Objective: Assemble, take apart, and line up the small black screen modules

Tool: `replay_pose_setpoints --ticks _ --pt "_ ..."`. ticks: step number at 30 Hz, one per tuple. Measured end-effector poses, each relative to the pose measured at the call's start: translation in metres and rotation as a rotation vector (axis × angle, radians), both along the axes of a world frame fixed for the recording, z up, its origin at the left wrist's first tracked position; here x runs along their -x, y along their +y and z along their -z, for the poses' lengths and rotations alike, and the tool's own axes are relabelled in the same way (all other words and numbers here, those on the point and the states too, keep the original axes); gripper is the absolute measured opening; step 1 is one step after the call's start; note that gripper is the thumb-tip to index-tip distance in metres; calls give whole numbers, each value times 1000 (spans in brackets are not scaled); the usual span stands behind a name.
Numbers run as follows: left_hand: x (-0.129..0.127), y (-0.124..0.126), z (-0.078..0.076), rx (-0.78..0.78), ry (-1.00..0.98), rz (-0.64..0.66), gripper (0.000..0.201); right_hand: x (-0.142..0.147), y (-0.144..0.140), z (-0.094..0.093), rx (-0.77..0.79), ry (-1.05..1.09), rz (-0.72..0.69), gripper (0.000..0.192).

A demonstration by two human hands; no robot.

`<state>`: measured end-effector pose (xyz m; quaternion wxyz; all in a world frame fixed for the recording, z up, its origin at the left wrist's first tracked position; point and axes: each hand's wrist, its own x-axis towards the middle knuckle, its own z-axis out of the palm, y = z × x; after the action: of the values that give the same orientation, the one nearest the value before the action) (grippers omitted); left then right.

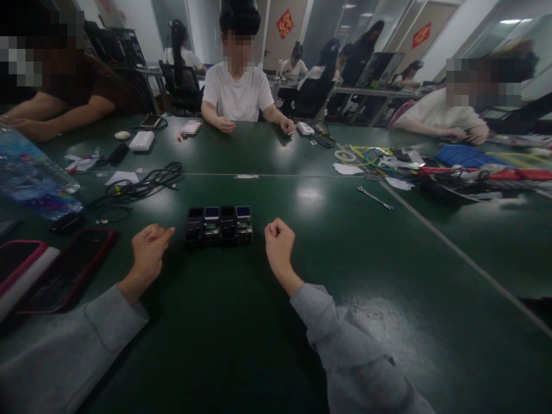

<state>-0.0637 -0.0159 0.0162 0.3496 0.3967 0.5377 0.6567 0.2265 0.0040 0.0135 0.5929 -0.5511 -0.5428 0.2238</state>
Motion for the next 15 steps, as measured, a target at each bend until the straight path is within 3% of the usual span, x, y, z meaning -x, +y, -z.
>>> replay_pose_setpoints --ticks 7,15 --pt "-1 2 -6 23 -109 112 48 -2 9 4 129 182 -147 42" --pt "12 9 -18 204 -262 328 55 -27 22 -9 406 466 -606 58"
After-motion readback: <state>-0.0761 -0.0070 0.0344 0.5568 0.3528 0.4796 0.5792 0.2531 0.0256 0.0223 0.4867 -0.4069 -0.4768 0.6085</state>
